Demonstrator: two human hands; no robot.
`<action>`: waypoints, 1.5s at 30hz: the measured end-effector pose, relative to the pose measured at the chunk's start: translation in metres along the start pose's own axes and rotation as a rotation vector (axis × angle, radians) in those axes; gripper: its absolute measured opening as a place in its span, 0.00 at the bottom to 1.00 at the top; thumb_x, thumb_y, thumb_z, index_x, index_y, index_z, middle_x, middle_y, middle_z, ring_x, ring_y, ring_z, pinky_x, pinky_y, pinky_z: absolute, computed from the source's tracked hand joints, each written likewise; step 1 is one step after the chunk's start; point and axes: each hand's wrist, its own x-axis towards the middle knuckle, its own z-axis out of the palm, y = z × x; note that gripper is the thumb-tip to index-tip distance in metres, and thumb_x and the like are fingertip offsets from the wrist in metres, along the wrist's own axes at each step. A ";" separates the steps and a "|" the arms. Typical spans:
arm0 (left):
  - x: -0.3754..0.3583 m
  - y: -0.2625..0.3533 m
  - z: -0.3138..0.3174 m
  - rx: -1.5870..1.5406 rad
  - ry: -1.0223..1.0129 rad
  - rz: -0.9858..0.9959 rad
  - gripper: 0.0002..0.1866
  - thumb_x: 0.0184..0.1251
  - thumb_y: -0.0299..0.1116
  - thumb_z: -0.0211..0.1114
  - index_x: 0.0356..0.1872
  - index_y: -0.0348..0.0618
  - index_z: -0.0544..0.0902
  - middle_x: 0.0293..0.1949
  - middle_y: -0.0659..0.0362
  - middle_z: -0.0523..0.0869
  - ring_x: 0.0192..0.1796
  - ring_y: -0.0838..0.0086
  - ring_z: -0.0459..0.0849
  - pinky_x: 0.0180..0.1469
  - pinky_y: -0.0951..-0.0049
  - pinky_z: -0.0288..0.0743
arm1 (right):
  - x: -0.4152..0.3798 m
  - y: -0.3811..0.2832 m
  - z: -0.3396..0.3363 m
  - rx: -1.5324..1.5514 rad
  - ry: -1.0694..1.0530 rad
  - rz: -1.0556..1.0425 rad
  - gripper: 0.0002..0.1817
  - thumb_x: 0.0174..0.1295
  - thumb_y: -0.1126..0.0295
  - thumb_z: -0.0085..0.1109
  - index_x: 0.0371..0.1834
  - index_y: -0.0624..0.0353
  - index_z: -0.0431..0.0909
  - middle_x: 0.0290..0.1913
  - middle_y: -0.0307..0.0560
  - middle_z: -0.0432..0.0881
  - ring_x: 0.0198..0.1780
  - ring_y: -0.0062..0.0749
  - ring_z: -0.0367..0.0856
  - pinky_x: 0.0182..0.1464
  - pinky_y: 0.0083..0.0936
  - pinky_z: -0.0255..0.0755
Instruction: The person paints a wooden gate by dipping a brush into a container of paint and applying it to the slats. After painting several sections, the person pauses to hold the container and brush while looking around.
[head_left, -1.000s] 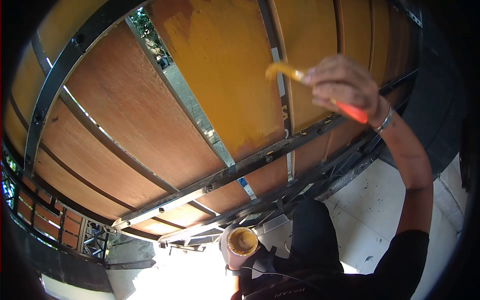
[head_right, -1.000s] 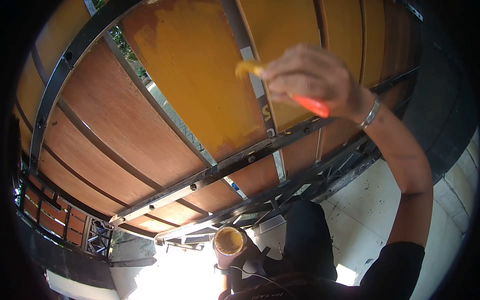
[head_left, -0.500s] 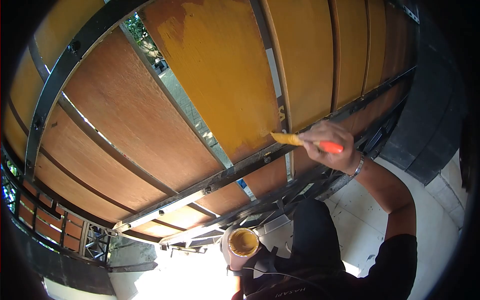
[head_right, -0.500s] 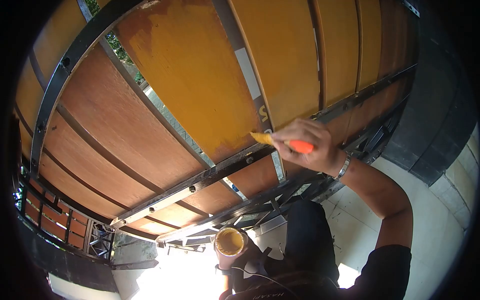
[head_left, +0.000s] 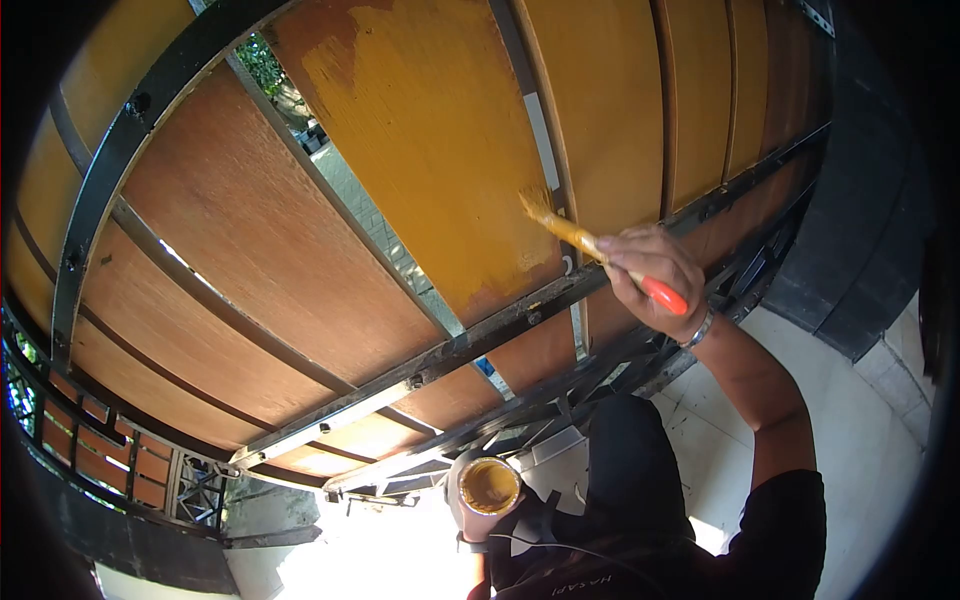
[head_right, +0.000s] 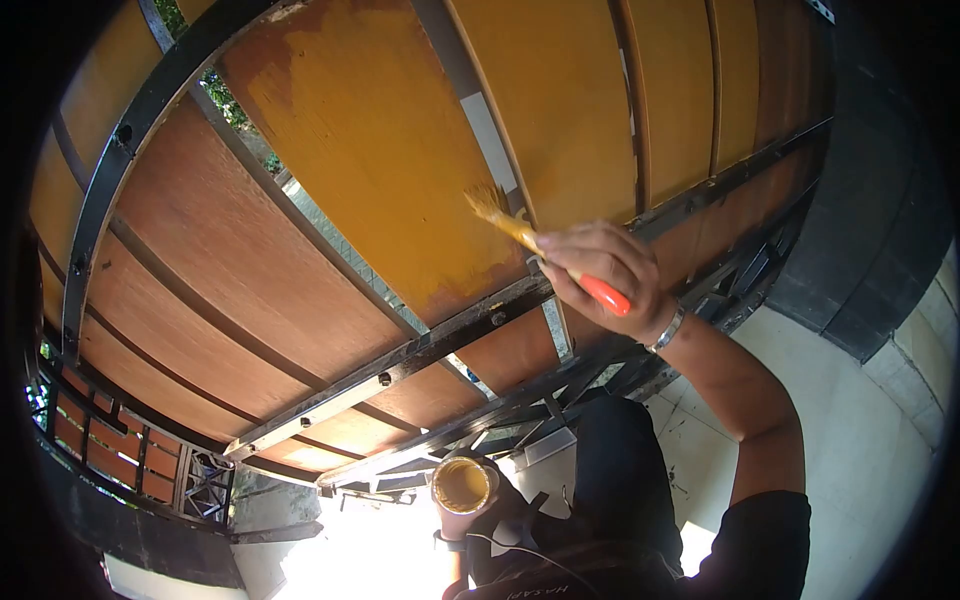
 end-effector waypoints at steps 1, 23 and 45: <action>0.000 0.001 0.000 0.023 0.004 0.005 0.47 0.35 0.40 0.90 0.61 0.44 0.74 0.54 0.57 0.83 0.57 0.66 0.82 0.63 0.63 0.74 | -0.014 -0.004 0.001 -0.001 -0.001 -0.001 0.17 0.56 0.80 0.71 0.46 0.57 0.76 0.45 0.46 0.87 0.39 0.35 0.88 0.41 0.30 0.82; -0.001 0.044 0.003 0.122 0.026 0.022 0.49 0.36 0.37 0.90 0.64 0.40 0.71 0.55 0.55 0.83 0.58 0.67 0.82 0.63 0.64 0.75 | 0.009 0.003 -0.001 0.097 -0.178 -0.271 0.20 0.52 0.70 0.77 0.47 0.54 0.77 0.48 0.44 0.85 0.47 0.33 0.86 0.44 0.28 0.85; 0.016 0.073 0.001 0.120 0.144 0.036 0.44 0.31 0.44 0.89 0.55 0.43 0.79 0.48 0.56 0.87 0.51 0.65 0.85 0.58 0.61 0.78 | 0.101 0.034 -0.020 0.013 -0.217 -0.533 0.17 0.54 0.73 0.74 0.46 0.52 0.81 0.45 0.41 0.87 0.46 0.36 0.87 0.43 0.30 0.82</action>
